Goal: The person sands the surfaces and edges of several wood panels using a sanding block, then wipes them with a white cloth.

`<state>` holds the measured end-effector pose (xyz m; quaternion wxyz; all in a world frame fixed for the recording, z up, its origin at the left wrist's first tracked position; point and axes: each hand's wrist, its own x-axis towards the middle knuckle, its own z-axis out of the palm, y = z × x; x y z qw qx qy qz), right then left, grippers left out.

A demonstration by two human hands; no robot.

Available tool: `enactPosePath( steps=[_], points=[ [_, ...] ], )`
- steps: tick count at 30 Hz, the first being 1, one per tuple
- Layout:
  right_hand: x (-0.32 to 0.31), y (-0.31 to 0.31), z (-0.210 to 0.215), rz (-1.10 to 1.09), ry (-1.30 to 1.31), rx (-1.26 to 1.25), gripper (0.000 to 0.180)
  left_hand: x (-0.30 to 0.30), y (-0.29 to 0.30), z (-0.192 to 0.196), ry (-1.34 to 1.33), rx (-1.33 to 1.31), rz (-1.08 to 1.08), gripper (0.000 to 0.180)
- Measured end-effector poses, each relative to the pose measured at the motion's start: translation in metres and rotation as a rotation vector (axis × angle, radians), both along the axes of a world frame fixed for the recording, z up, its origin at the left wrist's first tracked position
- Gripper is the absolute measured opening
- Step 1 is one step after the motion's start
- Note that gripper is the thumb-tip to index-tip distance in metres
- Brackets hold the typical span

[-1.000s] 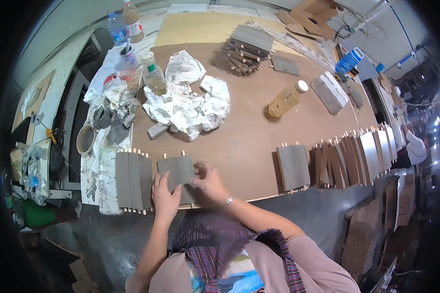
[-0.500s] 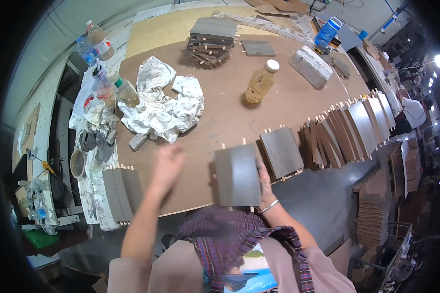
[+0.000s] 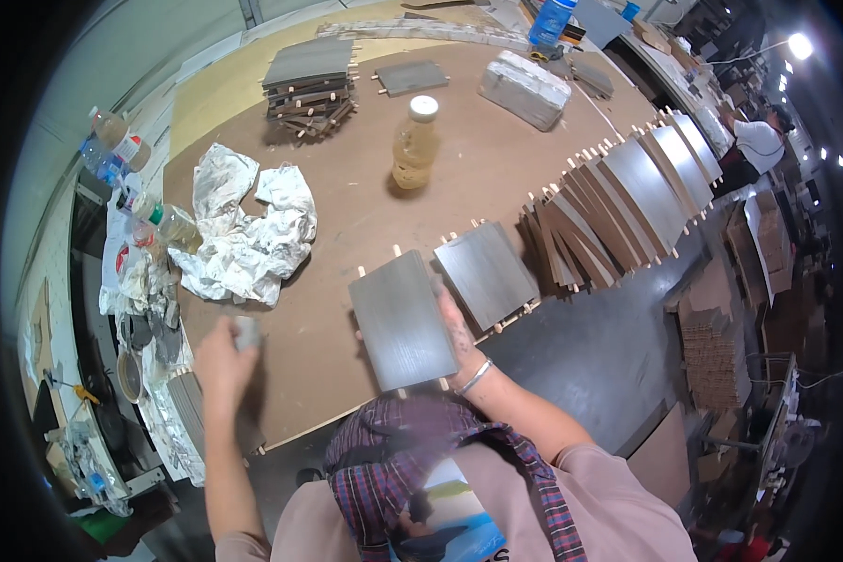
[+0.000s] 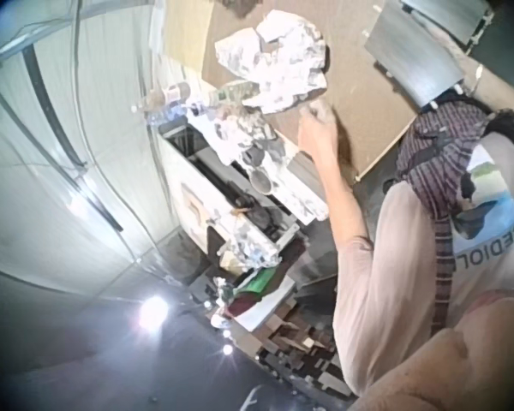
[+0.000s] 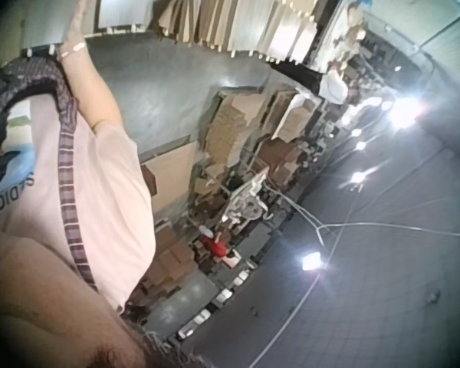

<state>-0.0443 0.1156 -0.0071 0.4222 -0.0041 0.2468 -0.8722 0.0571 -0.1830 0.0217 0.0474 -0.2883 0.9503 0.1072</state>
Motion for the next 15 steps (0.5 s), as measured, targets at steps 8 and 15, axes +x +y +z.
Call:
enactPosePath(
  steps=[8,15],
  points=[
    [0.007,-0.013,-0.020,0.065,0.147,0.182,0.063,-0.017,0.156,0.042,0.587,0.417,-0.905,0.052],
    [0.027,-0.007,0.003,0.091,0.699,0.374,0.060,-0.073,0.097,0.034,0.740,0.114,-0.649,0.045]
  ],
)
